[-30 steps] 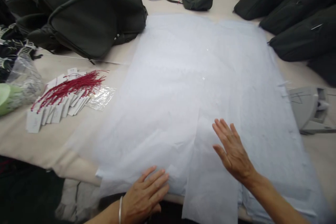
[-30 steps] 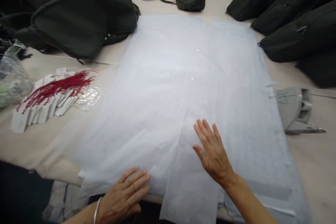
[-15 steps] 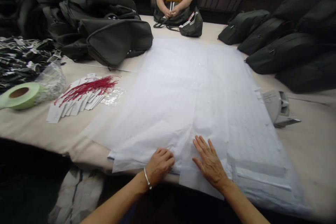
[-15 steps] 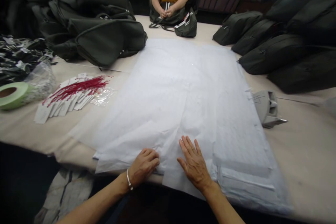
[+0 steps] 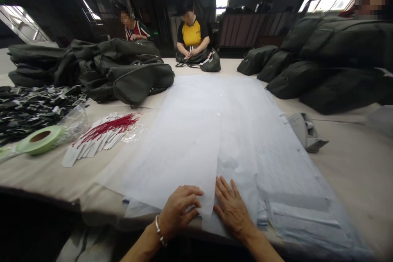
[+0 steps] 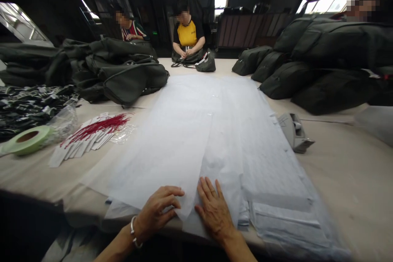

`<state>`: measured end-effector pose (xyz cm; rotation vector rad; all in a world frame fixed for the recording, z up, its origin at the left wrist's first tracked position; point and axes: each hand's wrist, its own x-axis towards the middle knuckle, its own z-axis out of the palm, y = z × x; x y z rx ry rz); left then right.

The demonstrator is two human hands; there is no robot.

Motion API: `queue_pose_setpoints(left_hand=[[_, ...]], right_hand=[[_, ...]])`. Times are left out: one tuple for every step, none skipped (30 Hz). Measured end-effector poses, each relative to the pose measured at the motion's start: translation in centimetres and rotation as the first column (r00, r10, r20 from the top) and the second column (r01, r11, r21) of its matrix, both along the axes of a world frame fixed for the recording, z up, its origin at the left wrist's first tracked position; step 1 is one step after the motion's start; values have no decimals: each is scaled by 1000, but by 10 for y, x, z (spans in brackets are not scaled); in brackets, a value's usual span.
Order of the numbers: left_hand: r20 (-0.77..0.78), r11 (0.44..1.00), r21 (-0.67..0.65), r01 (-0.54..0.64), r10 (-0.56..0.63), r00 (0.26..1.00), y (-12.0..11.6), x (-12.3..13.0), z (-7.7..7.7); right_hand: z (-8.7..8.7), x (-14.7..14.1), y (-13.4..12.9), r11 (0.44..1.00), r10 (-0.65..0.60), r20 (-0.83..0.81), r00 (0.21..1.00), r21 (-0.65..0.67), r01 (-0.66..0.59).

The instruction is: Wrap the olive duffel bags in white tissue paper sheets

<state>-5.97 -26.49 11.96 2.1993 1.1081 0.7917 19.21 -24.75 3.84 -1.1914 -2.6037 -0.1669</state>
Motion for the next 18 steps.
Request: queue_pose_setpoints(left_hand=[[-17, 1000, 1, 28, -28, 999, -1, 2, -3], [-37, 999, -5, 48, -48, 998, -1, 3, -6], [-56, 998, -18, 65, -66, 996, -1, 4, -10], [-75, 997, -36, 75, -77, 994, -1, 4, -14], [-92, 995, -55, 81, -86, 992, -1, 4, -18], [-107, 994, -72, 85, -92, 990, 0, 4, -23], [-120, 993, -85, 86, -96, 988, -1, 4, -28], [-131, 992, -92, 87, -99, 986, -1, 4, -33], [-143, 991, -97, 89, -102, 984, -1, 5, -37], [-155, 991, -97, 90, -104, 982, -1, 6, -42], [-167, 991, -96, 92, -107, 980, -2, 7, -46], [-182, 991, -95, 94, -111, 977, -2, 8, -49], [-199, 991, -95, 96, -114, 973, -2, 9, -51], [-215, 991, -95, 96, -114, 970, -2, 10, -52], [-229, 991, -92, 93, -112, 967, -2, 11, -53], [-240, 992, -89, 92, -111, 964, -3, 11, -53], [-250, 992, -83, 95, -113, 962, -3, 11, -53], [-258, 992, -76, 101, -118, 959, -4, 11, -53]], right_hand=[[2, -5, -4, 1000, 8, -16, 1000, 6, -7], [5, -10, -8, 1000, 16, -38, 999, 11, -16], [7, -13, -12, 1000, 25, -58, 998, 11, -25], [9, -16, -17, 999, 41, -74, 996, 7, -41], [11, -17, -21, 998, 63, -86, 994, -1, -63], [12, -17, -25, 996, 84, -95, 992, -12, -86], [13, -16, -30, 993, 111, -104, 988, -23, -113], [13, -14, -34, 989, 141, -118, 983, -26, -145], [12, -12, -39, 984, 171, -138, 976, -22, -176], [10, -10, -43, 979, 199, -161, 967, -13, -204], [9, -8, -46, 973, 224, -184, 957, -5, -229], [8, -7, -49, 968, 247, -204, 947, 0, -253], [7, -7, -51, 963, 263, -227, 938, 0, -270], [8, -7, -53, 960, 270, -258, 928, -2, -279], [9, -7, -54, 959, 268, -295, 917, -8, -283], [12, -7, -54, 959, 262, -340, 903, -16, -284], [16, -7, -54, 960, 247, -387, 888, -28, -279], [21, -6, -54, 964, 221, -432, 874, -41, -264]])
